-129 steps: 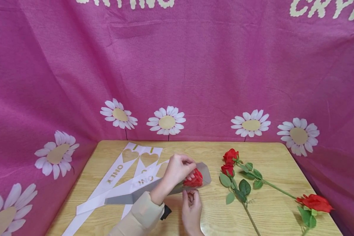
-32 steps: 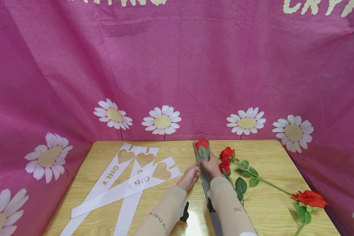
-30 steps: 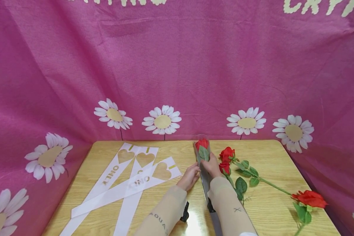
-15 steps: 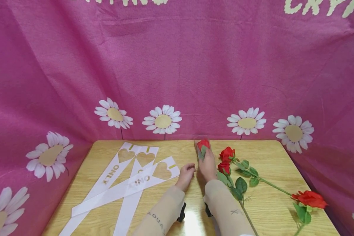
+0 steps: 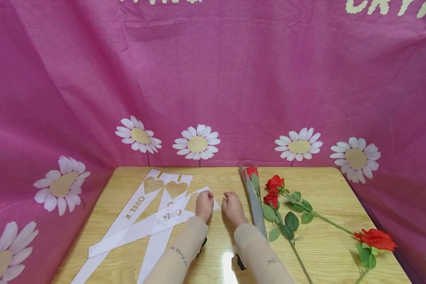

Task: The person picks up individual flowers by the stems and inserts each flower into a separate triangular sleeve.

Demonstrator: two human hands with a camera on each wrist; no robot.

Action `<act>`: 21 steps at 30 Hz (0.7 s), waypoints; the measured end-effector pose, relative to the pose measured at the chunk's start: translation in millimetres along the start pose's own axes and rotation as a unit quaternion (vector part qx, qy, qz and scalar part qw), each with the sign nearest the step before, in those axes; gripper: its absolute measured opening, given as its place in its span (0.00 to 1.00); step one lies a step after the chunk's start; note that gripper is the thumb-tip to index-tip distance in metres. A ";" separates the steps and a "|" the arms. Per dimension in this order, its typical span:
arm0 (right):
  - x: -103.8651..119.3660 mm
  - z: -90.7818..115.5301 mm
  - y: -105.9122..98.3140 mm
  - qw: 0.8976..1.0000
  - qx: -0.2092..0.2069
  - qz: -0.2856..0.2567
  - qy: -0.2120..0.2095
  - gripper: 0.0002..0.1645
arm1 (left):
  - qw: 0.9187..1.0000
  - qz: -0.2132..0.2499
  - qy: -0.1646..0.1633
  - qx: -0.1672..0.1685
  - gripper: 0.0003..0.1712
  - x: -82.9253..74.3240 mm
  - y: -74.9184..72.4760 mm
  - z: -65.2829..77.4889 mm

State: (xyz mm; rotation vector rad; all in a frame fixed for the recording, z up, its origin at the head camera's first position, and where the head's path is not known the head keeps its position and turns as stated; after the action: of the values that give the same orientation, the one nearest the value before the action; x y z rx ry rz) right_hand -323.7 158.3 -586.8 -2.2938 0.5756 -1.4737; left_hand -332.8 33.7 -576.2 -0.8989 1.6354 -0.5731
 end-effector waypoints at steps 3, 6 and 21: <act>-62.1 -4.5 27.2 1.000 -0.005 -0.029 -0.007 0.16 | 0.998 -0.037 -0.046 0.022 0.07 3.1 -22.1 0.7; -133.8 -8.1 59.5 0.999 -0.005 -0.035 0.015 0.21 | 0.994 -0.066 -0.076 0.041 0.08 11.4 -27.7 -1.0; -148.1 -7.3 98.8 0.951 0.021 -0.247 0.185 0.12 | 0.991 -0.112 -0.061 0.048 0.07 15.6 -28.5 2.2</act>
State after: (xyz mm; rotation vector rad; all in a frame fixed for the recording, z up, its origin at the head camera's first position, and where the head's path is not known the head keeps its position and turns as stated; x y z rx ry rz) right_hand -400.4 149.4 -747.5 -2.2366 0.0469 -2.1509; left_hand -324.6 4.6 -564.2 -1.0341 1.3945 -0.7298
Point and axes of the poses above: each hand's wrist, its own z-axis away from the middle knuckle, its own y-axis out of the palm, x = y × z, the point moved 3 cm from there along -z, towards the middle knuckle, and after that the axes turned 11 degrees about -z, right-handed, at the moved point
